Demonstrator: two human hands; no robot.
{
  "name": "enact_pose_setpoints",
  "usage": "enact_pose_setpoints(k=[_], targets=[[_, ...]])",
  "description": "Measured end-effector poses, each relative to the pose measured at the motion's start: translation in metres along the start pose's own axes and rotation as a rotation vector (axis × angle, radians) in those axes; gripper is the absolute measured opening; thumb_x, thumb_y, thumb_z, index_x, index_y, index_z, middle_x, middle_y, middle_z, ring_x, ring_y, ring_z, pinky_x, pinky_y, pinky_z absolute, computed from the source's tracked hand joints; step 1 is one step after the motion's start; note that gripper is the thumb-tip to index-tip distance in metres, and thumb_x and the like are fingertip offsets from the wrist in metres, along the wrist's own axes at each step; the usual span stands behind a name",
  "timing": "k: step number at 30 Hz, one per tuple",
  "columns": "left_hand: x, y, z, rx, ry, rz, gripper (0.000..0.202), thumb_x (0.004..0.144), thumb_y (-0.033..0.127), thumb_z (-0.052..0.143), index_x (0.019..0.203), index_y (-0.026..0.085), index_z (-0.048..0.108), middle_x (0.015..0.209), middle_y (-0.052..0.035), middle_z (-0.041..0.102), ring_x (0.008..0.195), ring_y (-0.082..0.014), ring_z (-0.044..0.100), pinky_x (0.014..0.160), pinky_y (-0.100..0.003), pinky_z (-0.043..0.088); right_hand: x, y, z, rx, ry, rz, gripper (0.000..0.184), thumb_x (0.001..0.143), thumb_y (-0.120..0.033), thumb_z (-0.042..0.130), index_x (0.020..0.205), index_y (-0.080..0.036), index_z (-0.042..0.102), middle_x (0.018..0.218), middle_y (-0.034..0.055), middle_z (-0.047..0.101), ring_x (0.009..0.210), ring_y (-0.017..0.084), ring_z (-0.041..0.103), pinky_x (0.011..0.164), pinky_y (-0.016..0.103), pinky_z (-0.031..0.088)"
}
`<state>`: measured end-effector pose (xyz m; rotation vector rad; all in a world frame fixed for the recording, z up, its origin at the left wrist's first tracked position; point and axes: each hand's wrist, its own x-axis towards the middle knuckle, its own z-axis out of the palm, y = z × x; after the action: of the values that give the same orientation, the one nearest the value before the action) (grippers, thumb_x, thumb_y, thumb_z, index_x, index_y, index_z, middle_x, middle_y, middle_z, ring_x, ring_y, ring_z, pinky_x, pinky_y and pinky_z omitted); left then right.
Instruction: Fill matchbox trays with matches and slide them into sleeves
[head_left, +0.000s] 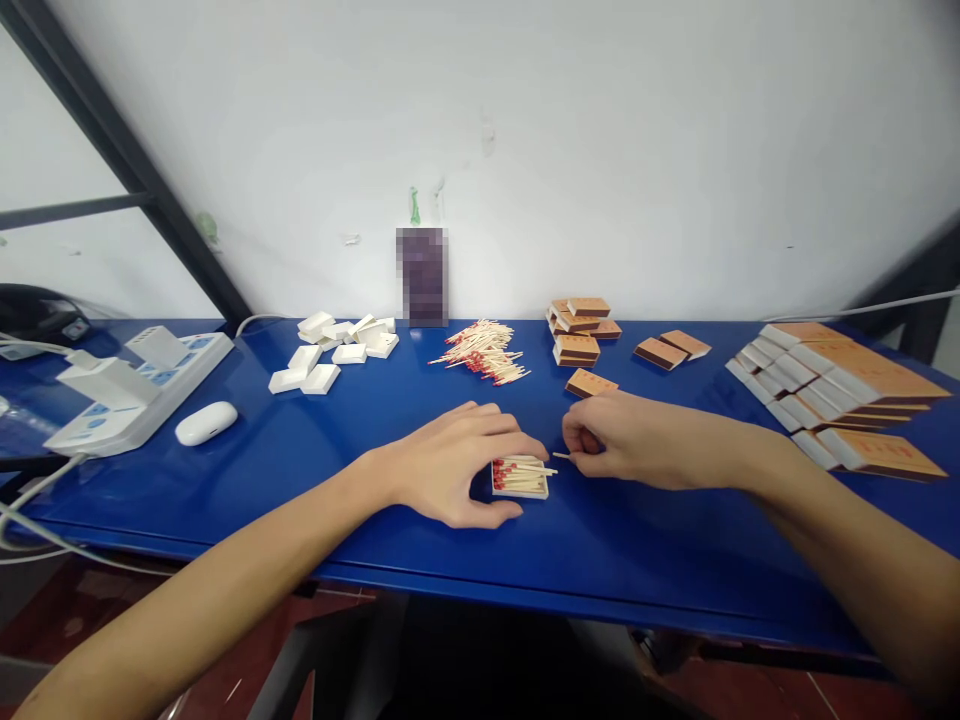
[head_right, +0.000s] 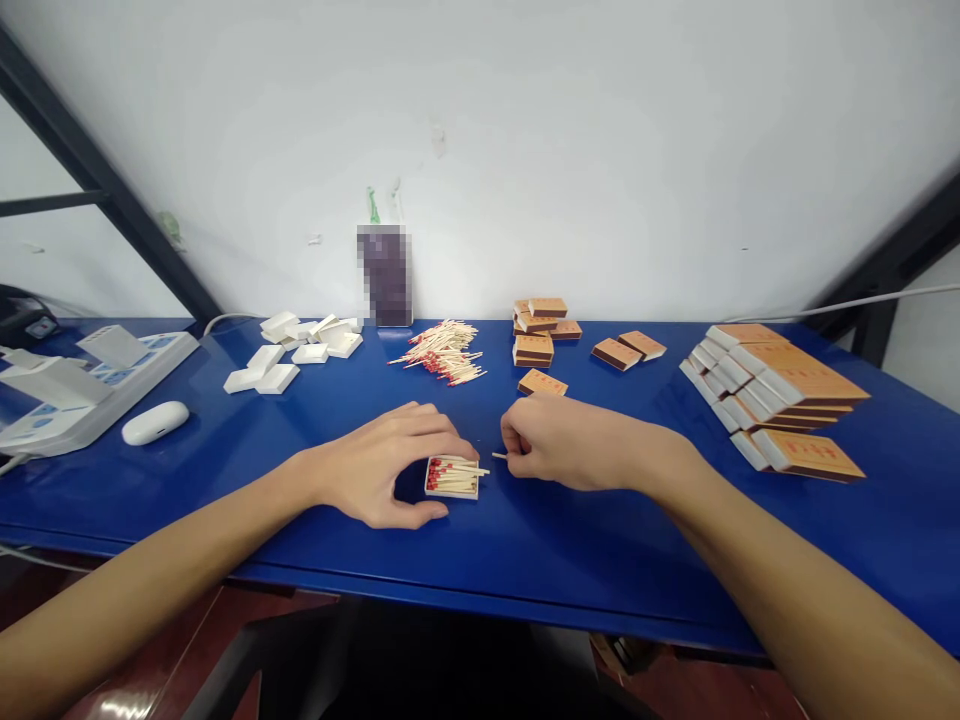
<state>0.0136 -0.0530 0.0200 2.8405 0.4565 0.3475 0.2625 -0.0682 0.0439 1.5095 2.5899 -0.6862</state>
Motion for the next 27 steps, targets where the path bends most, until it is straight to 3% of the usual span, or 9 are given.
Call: enact_pose_setpoints(k=[3, 7, 9, 11, 13, 19, 25, 27], targets=[[0.002, 0.004, 0.003, 0.064, -0.028, 0.036, 0.045, 0.09, 0.037, 0.057, 0.133, 0.023, 0.053, 0.103, -0.0049, 0.06, 0.088, -0.0187, 0.055, 0.083, -0.033, 0.04, -0.004, 0.001, -0.008, -0.011, 0.092, -0.021, 0.013, 0.078, -0.03, 0.059, 0.066, -0.023, 0.06, 0.071, 0.0008, 0.063, 0.058, 0.015, 0.053, 0.053, 0.029, 0.038], [0.004, 0.005, 0.006, 0.182, -0.038, 0.08, 0.043, 0.098, 0.041, 0.047, 0.139, 0.03, 0.05, 0.097, -0.0032, 0.055, 0.077, -0.0159, 0.052, 0.078, -0.032, 0.041, -0.008, -0.001, -0.017, 0.033, 0.167, -0.083, 0.012, 0.074, -0.032, 0.064, 0.066, -0.023, 0.065, 0.068, 0.0, 0.064, 0.059, 0.014, 0.056, 0.054, 0.027, 0.04], [0.004, 0.005, 0.007, 0.226, -0.035, 0.108, 0.04, 0.1, 0.041, 0.043, 0.138, 0.031, 0.051, 0.096, -0.0035, 0.054, 0.076, -0.0156, 0.053, 0.077, -0.032, 0.041, -0.007, -0.001, -0.018, 0.078, 0.205, -0.099, 0.012, 0.075, -0.033, 0.062, 0.08, -0.024, 0.069, 0.069, -0.0006, 0.066, 0.059, 0.014, 0.057, 0.054, 0.027, 0.041], [0.004, 0.005, 0.007, 0.251, -0.037, 0.126, 0.038, 0.102, 0.041, 0.039, 0.134, 0.029, 0.055, 0.094, -0.0041, 0.054, 0.079, -0.0158, 0.055, 0.074, -0.031, 0.041, -0.003, 0.001, -0.014, 0.104, 0.255, -0.097, 0.03, 0.078, -0.032, 0.058, 0.105, -0.024, 0.069, 0.07, -0.0007, 0.067, 0.059, 0.014, 0.057, 0.055, 0.027, 0.042], [0.003, 0.003, 0.006, 0.261, -0.035, 0.131, 0.037, 0.102, 0.042, 0.039, 0.129, 0.027, 0.059, 0.094, -0.0051, 0.055, 0.081, -0.0161, 0.056, 0.072, -0.031, 0.04, 0.002, 0.003, -0.01, 0.082, 0.303, -0.106, 0.039, 0.082, -0.029, 0.053, 0.118, -0.022, 0.065, 0.074, 0.0001, 0.068, 0.06, 0.015, 0.058, 0.057, 0.027, 0.042], [-0.001, -0.009, 0.002, 0.2, -0.025, 0.041, 0.035, 0.099, 0.043, 0.046, 0.128, 0.026, 0.057, 0.101, -0.0051, 0.06, 0.084, -0.0175, 0.058, 0.079, -0.031, 0.04, 0.006, 0.001, -0.006, 0.06, 0.354, -0.191, 0.014, 0.085, -0.028, 0.056, 0.089, -0.022, 0.068, 0.075, 0.0003, 0.07, 0.066, 0.015, 0.062, 0.063, 0.028, 0.045], [-0.004, -0.016, -0.004, 0.052, 0.0, -0.152, 0.065, 0.076, 0.067, 0.066, 0.118, 0.02, 0.051, 0.103, -0.0062, 0.062, 0.089, -0.0235, 0.058, 0.08, -0.034, 0.042, 0.006, -0.018, 0.001, 0.371, 0.344, -0.201, 0.019, 0.086, -0.041, 0.062, 0.086, -0.022, 0.068, 0.077, 0.001, 0.071, 0.069, 0.016, 0.064, 0.064, 0.028, 0.048], [-0.005, -0.018, -0.005, 0.066, -0.01, -0.181, 0.064, 0.073, 0.068, 0.068, 0.112, 0.019, 0.053, 0.1, -0.0058, 0.061, 0.088, -0.0237, 0.058, 0.078, -0.034, 0.042, 0.01, -0.023, 0.009, 0.389, 0.36, -0.251, 0.019, 0.087, -0.04, 0.062, 0.084, -0.022, 0.069, 0.08, 0.0013, 0.071, 0.072, 0.016, 0.063, 0.066, 0.028, 0.048]])
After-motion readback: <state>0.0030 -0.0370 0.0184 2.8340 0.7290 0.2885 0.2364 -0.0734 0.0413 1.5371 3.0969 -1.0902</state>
